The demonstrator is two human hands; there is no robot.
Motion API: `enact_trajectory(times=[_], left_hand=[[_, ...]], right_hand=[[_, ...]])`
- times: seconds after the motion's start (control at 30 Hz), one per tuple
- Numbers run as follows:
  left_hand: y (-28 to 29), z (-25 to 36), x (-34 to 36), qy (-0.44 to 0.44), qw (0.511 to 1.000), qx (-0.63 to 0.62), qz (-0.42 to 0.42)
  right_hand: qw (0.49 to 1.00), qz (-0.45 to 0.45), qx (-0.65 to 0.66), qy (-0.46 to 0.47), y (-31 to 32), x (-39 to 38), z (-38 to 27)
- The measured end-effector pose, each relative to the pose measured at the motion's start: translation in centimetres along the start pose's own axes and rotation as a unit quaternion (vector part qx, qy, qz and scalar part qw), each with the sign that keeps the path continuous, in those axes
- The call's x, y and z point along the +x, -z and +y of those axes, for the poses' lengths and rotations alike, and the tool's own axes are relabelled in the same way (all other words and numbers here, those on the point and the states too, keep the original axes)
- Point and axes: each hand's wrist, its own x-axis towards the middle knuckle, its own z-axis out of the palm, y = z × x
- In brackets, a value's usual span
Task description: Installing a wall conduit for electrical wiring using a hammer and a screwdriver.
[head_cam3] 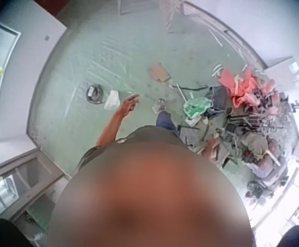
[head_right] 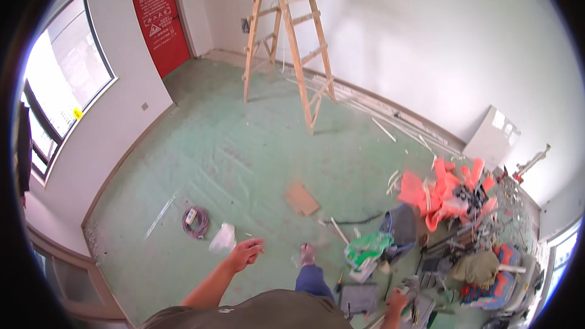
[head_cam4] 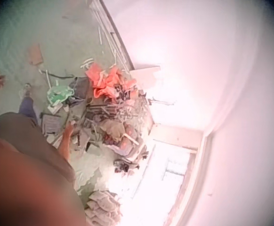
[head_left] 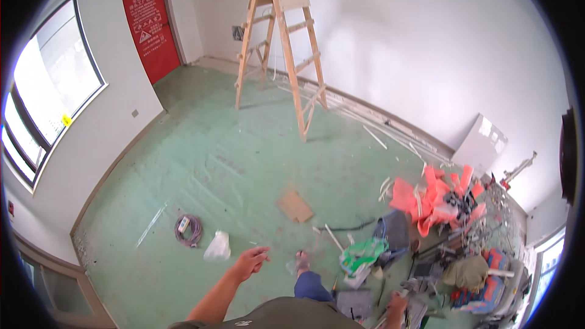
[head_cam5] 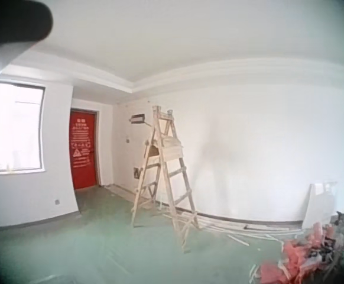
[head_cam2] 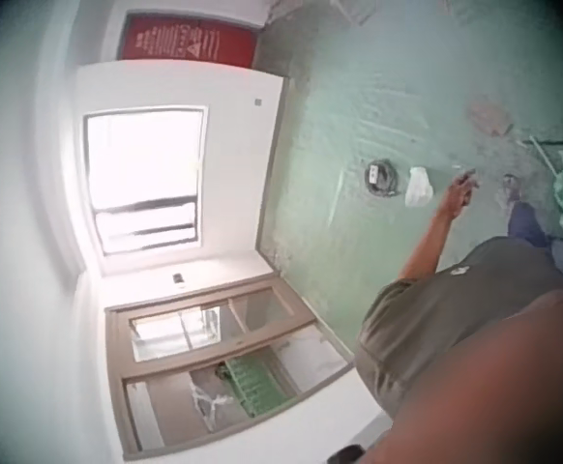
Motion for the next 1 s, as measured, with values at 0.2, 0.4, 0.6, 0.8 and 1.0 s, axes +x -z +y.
enact_trajectory(times=[0.2, 0.4, 0.6, 0.8, 1.0], left_hand=[[4.5, 8.6, 5.4, -0.028, 0.993, -0.073, 0.087], [9.0, 15.9, 10.7, -0.025, 0.980, -0.178, 0.090], [14.2, 26.3, 18.0, -0.115, 0.944, -0.275, 0.141], [23.9, 36.9, 26.6, -0.097, 0.965, -0.221, 0.107], [32.2, 50.5, 34.5, -0.136, 0.985, -0.095, 0.046]], right_hand=[[0.949, -0.132, 0.100, 0.268, -16.1, -1.3, -23.7], [0.724, -0.349, 0.141, 0.579, -27.7, -14.4, -51.4], [0.576, -0.518, -0.033, 0.631, -38.6, -27.4, -65.9], [0.511, -0.546, -0.012, 0.663, -49.7, -37.9, -76.2], [0.592, -0.583, 0.048, 0.554, -59.7, -42.6, -87.4]])
